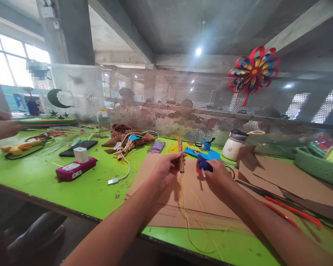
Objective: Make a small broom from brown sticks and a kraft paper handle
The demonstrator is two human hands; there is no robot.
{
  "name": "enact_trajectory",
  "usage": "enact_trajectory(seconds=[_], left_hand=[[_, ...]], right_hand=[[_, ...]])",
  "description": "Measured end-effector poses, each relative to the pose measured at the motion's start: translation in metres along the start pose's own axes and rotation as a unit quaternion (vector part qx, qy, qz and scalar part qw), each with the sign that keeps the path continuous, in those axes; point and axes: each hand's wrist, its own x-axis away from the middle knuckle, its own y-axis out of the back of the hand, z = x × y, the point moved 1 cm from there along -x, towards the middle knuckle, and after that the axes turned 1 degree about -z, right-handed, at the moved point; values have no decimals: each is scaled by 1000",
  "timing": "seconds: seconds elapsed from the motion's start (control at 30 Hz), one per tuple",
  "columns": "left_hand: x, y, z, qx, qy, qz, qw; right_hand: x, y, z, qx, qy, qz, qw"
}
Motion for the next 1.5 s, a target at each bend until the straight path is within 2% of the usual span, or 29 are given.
enact_trajectory(seconds=[0.07, 0.17, 0.23, 0.33, 0.4, 0.47, 0.57, 0.7, 0.77, 0.87, 1.0, 1.07, 1.13, 1.27, 1.33, 1.4, 1.5], left_hand=[[0, 0, 0, -5, 1, 0, 1000], [-2, 0, 1, -10, -1, -3, 1000], [-3, 1, 2, -10, -7, -5, 1000], [-6, 3, 4, -6, -27, -13, 1000], [-7, 4, 4, -2, -44, -19, 999], [-7, 4, 3, 2, -61, -23, 998], [-6, 5, 3, 3, -82, -23, 996], [-6, 5, 5, 3, -89, -15, 996], [-6, 5, 5, 6, -87, -13, 996], [-7, 5, 5, 12, -82, -15, 996], [-7, 4, 4, 22, -69, -21, 997], [-6, 2, 3, 27, -60, -22, 998], [-4, 0, 2, 29, -50, -18, 998], [1, -4, 2, 28, -27, -10, 999], [3, -6, 1, 26, -15, 3, 1000], [6, -7, -1, 22, -3, 31, 999], [9, -9, -1, -2, 23, 77, 997]], right_hand=[[0, -4, -4, -17, 7, 18, 1000], [2, 5, 0, -49, 17, 32, 998], [6, 19, 13, -69, 17, 21, 997], [18, 41, 47, -145, 21, 26, 989], [28, 48, 73, -319, -5, 63, 946], [37, 48, 95, -400, -52, 101, 910], [43, 39, 114, -475, -124, 111, 864], [46, 27, 123, -565, -182, 99, 798], [48, 25, 125, -578, -206, 113, 782], [54, 26, 128, -562, -215, 145, 785], [60, 24, 127, -527, -143, 161, 822], [61, 21, 124, -516, -119, 173, 831], [63, 17, 122, -531, -135, 196, 813], [67, 16, 121, -607, -191, 242, 733], [66, 18, 121, -622, -184, 257, 717], [61, 21, 117, -601, -158, 256, 740], [45, 26, 102, -541, -126, 226, 800]])
